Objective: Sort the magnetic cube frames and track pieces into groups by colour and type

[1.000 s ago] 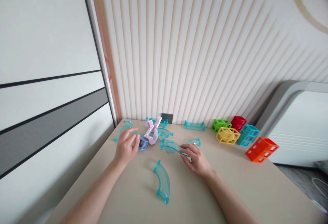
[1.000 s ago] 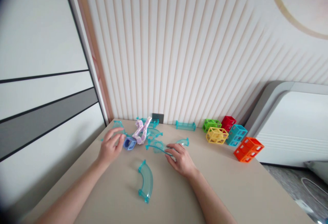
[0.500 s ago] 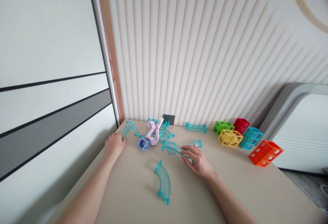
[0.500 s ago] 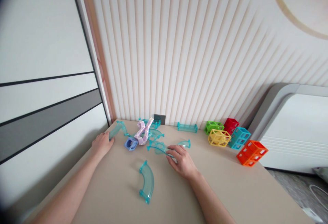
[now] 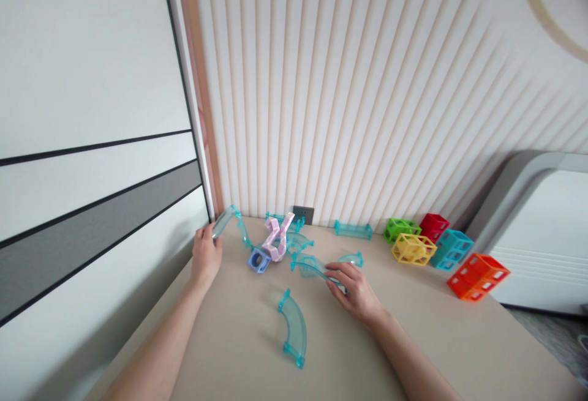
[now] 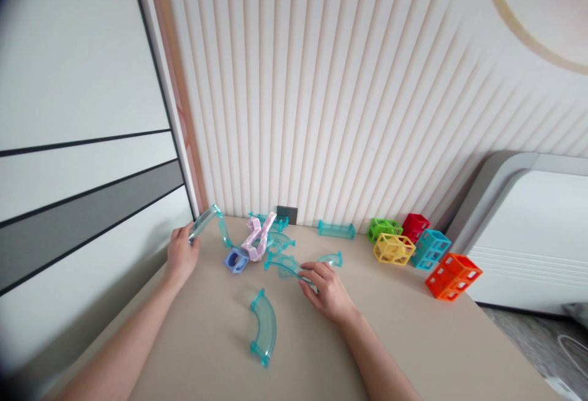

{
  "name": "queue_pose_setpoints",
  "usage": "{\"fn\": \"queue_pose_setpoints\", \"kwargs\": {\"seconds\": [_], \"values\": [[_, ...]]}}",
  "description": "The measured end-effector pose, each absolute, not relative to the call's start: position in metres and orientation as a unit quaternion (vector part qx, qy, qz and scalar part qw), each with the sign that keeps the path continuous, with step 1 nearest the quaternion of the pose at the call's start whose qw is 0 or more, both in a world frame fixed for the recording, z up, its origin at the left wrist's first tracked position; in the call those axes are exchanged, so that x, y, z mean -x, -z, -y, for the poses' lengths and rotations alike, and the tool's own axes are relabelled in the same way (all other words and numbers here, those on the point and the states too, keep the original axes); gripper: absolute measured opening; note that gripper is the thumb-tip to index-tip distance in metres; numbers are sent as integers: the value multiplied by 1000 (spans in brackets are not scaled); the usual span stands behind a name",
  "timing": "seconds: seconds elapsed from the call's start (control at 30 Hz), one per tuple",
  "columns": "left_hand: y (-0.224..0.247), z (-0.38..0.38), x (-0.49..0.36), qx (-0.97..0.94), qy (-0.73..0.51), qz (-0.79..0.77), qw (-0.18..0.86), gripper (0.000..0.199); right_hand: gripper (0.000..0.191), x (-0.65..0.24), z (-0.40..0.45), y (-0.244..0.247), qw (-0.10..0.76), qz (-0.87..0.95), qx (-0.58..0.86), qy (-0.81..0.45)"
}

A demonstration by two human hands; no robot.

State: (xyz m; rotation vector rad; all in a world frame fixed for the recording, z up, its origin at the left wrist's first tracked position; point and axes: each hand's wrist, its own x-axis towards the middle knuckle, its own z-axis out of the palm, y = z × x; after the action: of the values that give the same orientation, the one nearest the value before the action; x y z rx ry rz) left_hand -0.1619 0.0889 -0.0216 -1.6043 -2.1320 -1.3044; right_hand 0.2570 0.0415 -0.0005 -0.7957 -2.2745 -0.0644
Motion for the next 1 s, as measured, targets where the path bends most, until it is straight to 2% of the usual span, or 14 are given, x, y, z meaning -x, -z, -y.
{"fn": "queue_pose_setpoints", "kwargs": {"seconds": [0.27,0.63,1.0], "values": [[10,-86,153,503,537,677,24,38,16,-258,-41,2,352,882,314,20],[24,-90,139,401,655,600,-226,55,16,-258,-40,1,348,882,318,8],[16,-84,118,331,710,511,-354,38,16,-257,-40,0,348,882,317,13]]}}
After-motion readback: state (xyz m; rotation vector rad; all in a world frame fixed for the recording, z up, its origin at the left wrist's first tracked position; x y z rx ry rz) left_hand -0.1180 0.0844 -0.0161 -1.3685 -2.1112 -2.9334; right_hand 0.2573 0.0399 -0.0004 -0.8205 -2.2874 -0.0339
